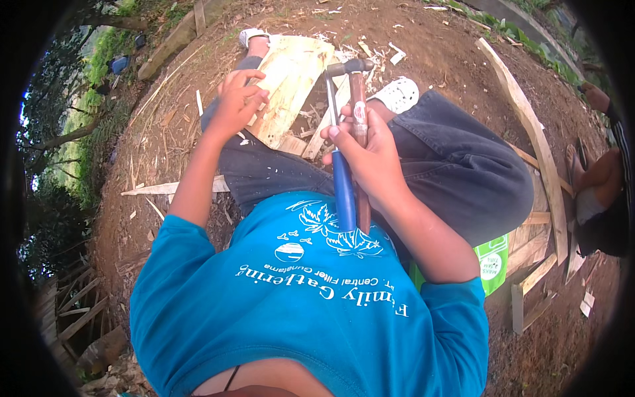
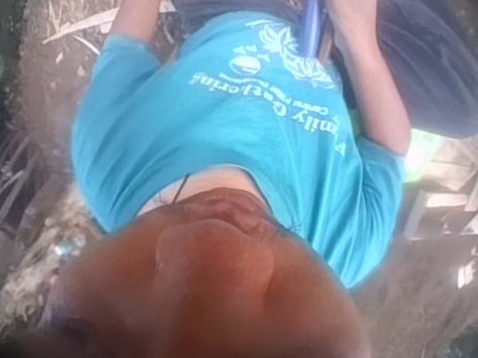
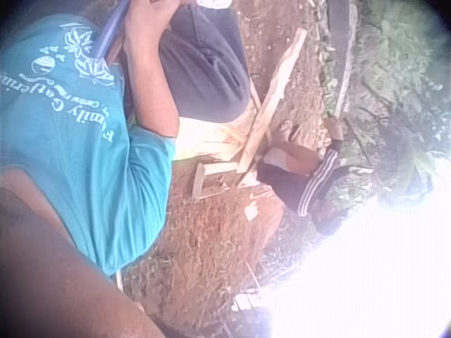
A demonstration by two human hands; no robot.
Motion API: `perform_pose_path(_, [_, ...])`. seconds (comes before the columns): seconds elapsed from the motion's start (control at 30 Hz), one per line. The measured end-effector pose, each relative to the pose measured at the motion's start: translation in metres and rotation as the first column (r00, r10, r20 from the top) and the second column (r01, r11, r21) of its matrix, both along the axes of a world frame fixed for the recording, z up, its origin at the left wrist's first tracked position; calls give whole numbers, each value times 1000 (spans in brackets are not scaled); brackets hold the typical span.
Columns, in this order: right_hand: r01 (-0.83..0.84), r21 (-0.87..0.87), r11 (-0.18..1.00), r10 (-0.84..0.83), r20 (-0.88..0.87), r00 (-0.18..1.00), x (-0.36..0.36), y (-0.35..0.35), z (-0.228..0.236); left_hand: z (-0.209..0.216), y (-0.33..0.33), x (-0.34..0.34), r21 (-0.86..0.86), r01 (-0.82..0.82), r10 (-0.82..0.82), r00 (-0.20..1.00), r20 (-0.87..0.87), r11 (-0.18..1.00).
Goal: The person carves and shapes a piece of wood using a chisel and a hammer, striking the tool to remove material.
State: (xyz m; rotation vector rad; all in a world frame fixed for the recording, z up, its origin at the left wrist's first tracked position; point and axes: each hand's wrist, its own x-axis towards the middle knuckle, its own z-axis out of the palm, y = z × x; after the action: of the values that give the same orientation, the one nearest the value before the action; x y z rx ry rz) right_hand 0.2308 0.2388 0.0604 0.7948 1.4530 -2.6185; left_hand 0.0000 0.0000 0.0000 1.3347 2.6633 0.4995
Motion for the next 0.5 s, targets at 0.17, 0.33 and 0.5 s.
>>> perform_pose_path(0.17, [-10,-16,1000,10,16,1000,-2,4,11,-6,4,-13,170,-163,172,984,-37,972])
perform_pose_path(0.33, [-1,-21,1000,1,8,1000,-4,4,8,-7,17,-5,-131,-353,372,914,163,926])
perform_pose_path(0.5, [6,-16,1000,-6,4,1000,-5,1,4,3,4,-6,-15,-185,172,878,447,983])
